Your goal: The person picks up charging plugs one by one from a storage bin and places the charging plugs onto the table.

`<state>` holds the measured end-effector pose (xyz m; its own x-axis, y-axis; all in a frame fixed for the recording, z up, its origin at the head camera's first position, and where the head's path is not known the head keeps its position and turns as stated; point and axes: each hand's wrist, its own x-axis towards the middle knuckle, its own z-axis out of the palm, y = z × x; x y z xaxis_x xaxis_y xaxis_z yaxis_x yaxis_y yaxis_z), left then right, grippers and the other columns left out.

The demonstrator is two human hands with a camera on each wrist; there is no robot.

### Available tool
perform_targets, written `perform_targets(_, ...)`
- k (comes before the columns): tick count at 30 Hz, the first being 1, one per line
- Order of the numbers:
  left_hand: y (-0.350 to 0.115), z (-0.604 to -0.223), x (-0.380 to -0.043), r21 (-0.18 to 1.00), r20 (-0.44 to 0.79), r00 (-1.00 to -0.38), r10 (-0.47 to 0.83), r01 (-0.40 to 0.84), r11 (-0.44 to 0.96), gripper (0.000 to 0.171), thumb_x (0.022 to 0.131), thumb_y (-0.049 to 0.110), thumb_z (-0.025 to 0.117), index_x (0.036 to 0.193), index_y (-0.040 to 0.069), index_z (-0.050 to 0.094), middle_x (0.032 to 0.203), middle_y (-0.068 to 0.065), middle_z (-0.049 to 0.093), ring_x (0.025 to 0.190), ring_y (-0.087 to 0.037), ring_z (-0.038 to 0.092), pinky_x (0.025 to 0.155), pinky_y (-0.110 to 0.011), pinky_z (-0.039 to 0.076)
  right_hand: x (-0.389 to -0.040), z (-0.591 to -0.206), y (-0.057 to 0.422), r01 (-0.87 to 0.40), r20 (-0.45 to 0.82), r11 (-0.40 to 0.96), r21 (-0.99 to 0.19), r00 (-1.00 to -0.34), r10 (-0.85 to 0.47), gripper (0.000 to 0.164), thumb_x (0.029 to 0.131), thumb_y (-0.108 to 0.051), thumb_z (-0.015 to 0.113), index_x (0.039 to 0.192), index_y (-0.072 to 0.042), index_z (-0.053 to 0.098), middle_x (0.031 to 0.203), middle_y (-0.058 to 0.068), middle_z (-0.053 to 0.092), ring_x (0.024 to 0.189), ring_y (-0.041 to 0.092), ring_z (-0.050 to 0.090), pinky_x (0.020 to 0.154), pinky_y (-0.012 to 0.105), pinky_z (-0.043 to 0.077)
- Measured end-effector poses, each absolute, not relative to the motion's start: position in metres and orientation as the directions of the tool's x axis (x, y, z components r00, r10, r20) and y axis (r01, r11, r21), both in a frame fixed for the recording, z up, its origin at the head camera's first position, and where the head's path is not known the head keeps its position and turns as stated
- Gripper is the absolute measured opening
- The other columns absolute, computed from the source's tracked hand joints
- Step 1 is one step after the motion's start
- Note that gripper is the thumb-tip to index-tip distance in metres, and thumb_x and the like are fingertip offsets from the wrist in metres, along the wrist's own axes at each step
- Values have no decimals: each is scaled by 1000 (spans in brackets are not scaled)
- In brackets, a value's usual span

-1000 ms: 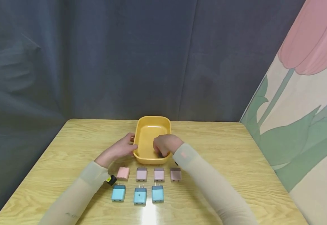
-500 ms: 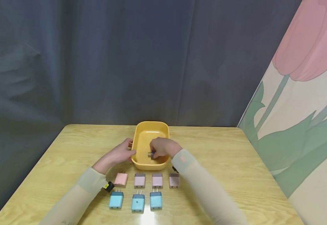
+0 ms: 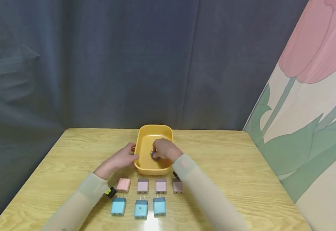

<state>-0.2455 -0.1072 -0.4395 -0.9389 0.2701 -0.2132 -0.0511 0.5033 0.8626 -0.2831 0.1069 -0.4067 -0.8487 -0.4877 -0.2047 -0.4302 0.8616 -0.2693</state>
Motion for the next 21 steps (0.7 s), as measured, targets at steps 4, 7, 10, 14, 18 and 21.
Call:
perform_targets(4,-107,-438,-248,866,-204,-941,272,-44,499,60,104,12,61,157,-4,39,152,-27,57,113,-26,70,87,-36,66,-283,-406,103,-370,-168,882,-293,-888,-429,18,96,-18,84,110,-7,82,100,6,81,91,21,63,96,40,59)
perform_targets(7,-107,-438,-248,874,-205,-940,272,-51,484,60,104,11,61,157,-5,39,152,-28,57,112,-27,71,86,-36,66,-283,-408,99,-326,-153,892,-313,-909,-387,16,96,-18,84,107,-6,83,100,7,81,89,20,61,92,37,57)
perform_targets(10,-106,-439,-248,873,-206,-940,272,-51,484,59,103,10,61,156,-5,39,151,-28,57,111,-27,72,86,-36,67,-284,-409,98,-275,-165,906,-322,-926,-339,16,96,-19,83,104,-5,83,99,8,80,84,19,60,84,32,55)
perform_targets(14,-103,-438,-250,860,-206,-939,276,-40,508,60,103,12,62,157,-4,39,152,-26,57,113,-26,71,88,-36,67,-287,-408,99,-199,-200,932,-304,-943,-267,18,97,-22,83,101,-5,82,95,6,79,79,16,59,74,26,49)
perform_targets(18,-101,-435,-252,858,-203,-941,271,-37,513,60,104,12,62,157,-3,39,154,-26,56,113,-27,71,89,-37,66,-291,-404,100,-176,-203,934,-310,-948,-246,20,96,-23,84,98,-4,81,89,5,75,76,16,58,67,24,44)
perform_targets(21,-100,-435,-253,859,-203,-941,272,-37,511,59,104,12,61,157,-3,39,153,-26,57,113,-26,71,89,-37,66,-292,-403,101,-182,-198,934,-308,-948,-251,20,95,-23,85,95,-3,81,83,3,70,74,16,57,65,23,43)
